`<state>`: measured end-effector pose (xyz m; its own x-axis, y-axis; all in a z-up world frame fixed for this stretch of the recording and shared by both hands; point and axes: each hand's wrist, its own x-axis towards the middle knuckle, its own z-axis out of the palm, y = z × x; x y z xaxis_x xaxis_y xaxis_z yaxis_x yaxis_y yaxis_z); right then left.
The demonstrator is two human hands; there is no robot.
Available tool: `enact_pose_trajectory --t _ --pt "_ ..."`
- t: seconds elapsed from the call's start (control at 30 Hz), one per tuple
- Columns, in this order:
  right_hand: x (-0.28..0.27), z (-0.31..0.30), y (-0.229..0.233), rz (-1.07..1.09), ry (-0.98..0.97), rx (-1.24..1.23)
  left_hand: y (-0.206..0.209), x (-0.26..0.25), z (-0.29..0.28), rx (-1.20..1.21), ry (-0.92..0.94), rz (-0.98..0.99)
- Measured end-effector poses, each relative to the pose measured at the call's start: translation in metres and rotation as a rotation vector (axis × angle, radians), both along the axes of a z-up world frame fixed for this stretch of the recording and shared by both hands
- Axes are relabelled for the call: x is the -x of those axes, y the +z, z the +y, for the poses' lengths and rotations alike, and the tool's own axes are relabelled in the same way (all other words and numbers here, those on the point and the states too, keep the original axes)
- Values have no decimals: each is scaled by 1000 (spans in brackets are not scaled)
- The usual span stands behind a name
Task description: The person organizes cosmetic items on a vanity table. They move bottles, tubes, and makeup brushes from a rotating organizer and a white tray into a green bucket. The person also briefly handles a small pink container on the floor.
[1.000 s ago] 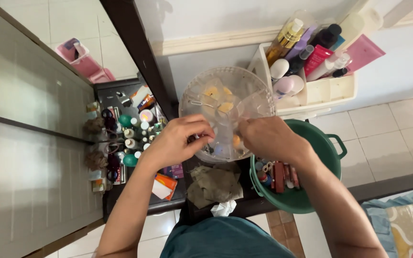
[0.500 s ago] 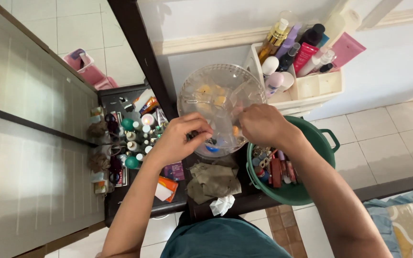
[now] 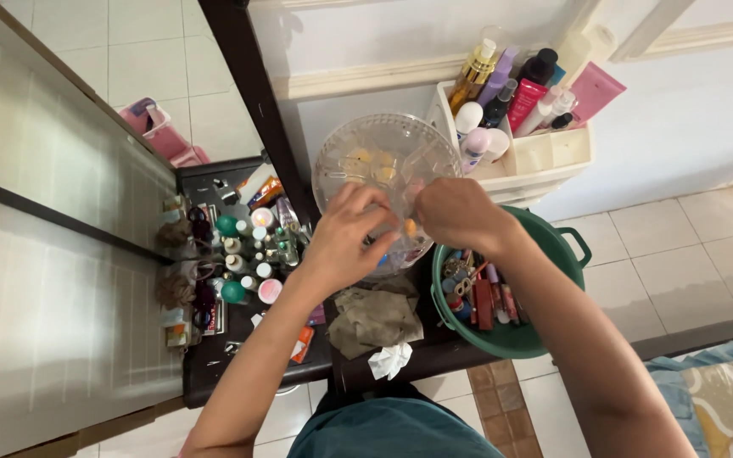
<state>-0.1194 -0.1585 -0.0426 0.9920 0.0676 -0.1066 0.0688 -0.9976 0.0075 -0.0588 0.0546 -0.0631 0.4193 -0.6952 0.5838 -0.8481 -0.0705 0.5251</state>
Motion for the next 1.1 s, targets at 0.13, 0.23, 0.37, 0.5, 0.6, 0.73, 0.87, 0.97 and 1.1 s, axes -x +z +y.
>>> enact_pose_trajectory --t 0.13,0.23,0.37,0.5,0.6,0.73,0.87,0.97,1.1 --pt "-4 0 -17 -134 82 111 7 4 -8 -13 15 -1" --pt "-5 6 -5 -80 47 -28 8 3 -11 0 15 -25" --pt "-7 -4 -9 -10 37 -42 8 2 -9 32 38 -16" --pt "-8 -9 -4 36 27 -33 10 1 -2 67 78 7" --pt "3 -15 18 15 54 -112 14 1 7 94 96 22" --pt "19 -34 37 23 -79 -251 15 -2 14 97 109 40" --pt "54 -58 31 -35 -149 -332 8 -6 23 47 102 23" --pt "77 -78 -29 71 -274 -264 7 -10 26 -54 72 -51" --pt "99 -79 -117 188 -392 -212 14 -11 31 -215 -3 -188"
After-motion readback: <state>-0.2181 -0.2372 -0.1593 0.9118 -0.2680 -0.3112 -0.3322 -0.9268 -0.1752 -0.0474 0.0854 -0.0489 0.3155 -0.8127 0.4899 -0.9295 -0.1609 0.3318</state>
